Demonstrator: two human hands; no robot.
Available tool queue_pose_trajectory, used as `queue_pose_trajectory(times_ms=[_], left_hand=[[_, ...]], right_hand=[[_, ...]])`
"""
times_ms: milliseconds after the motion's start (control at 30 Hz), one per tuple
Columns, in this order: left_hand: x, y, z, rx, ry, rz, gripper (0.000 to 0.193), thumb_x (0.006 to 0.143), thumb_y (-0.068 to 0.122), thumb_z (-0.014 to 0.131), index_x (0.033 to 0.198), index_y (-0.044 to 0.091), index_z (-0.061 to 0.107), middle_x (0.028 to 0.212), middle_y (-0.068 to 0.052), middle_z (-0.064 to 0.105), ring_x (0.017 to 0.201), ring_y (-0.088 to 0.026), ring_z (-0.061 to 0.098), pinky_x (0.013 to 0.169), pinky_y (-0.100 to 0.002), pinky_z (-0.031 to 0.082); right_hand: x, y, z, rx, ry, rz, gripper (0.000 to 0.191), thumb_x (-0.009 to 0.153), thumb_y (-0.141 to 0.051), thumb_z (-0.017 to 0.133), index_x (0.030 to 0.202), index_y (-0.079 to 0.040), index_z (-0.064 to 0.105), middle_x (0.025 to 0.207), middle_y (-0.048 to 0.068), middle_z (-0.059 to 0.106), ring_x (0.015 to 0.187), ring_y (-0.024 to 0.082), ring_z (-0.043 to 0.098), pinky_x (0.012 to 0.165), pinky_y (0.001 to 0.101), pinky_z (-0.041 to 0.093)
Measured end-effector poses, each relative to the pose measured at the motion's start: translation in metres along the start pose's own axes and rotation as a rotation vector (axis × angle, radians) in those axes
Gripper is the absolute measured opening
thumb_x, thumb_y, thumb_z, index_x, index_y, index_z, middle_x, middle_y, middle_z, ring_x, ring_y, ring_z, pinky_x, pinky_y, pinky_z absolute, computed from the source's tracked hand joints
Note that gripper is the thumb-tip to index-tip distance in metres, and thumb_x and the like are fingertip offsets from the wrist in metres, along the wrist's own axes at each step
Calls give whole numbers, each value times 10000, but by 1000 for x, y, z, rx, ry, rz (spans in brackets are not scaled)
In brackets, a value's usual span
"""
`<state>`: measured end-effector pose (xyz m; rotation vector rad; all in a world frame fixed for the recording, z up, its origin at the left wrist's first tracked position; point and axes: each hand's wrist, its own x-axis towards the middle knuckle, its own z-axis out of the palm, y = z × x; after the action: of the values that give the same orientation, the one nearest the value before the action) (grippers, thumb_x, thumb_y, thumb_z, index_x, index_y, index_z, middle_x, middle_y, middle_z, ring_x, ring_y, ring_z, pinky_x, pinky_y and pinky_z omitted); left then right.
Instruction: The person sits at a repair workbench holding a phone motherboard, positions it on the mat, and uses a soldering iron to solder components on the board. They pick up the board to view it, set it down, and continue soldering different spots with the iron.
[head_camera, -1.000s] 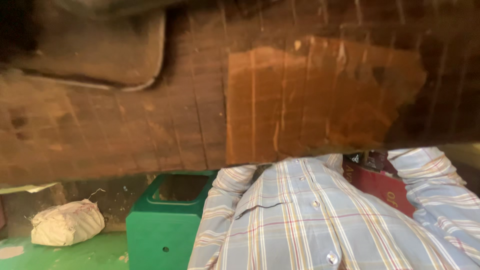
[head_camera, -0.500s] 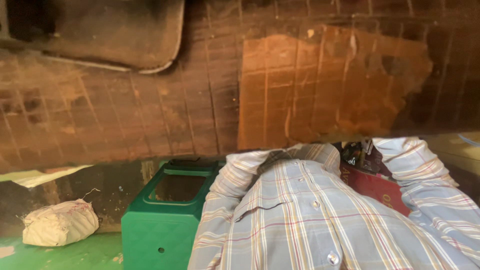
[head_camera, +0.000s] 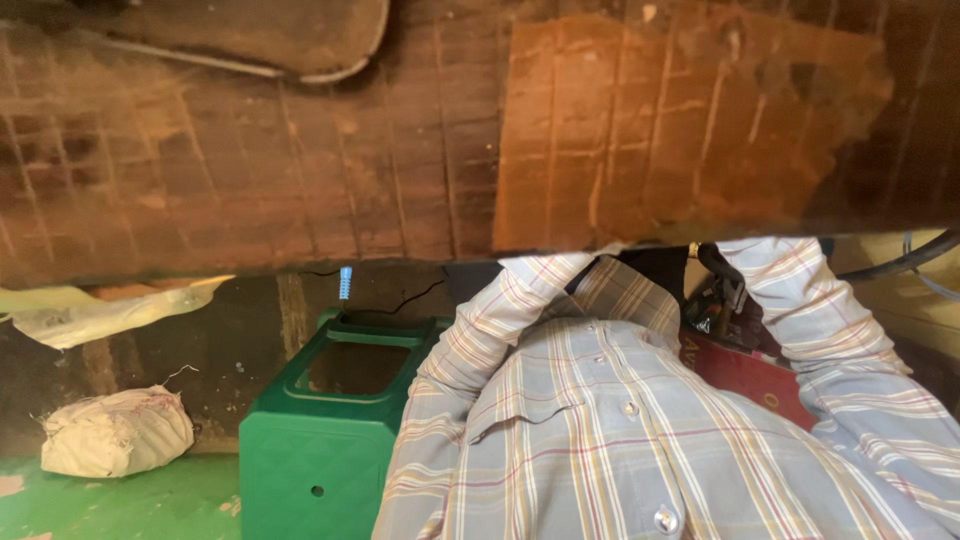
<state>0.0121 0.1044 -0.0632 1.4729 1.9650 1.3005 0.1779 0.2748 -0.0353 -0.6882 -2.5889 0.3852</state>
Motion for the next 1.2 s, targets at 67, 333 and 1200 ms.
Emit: queue_pose_trajectory(times_ms=[67,333,1200], left_hand=[[1,0,2,5,5,-1,523,1034,283,696,1504,127,527,1552,-107,546,1465,-307,503,1251,-448,382],[-2,-3,-18,69,106,-20,518,1029,285,704,1495,129,540,1547,-106,554,1465,-308,505,1249,-449,383],[-38,0,-75,482,248,-22,378,882,142,754,1222,41,622,1089,-113,642,1070,-329,624,1153,-693,259]], right_hand=[[6,1,0,5,4,-8,549,1146,-296,645,1590,-25,469,1616,208,472,1512,386,410,1313,526,294],[17,0,2,18,1,-31,548,1140,-291,655,1583,-22,476,1609,212,478,1508,387,412,1313,529,290],[58,-13,-9,-70,-100,-301,402,1114,-222,706,1441,-6,620,1456,191,607,1397,359,500,1255,494,356]])
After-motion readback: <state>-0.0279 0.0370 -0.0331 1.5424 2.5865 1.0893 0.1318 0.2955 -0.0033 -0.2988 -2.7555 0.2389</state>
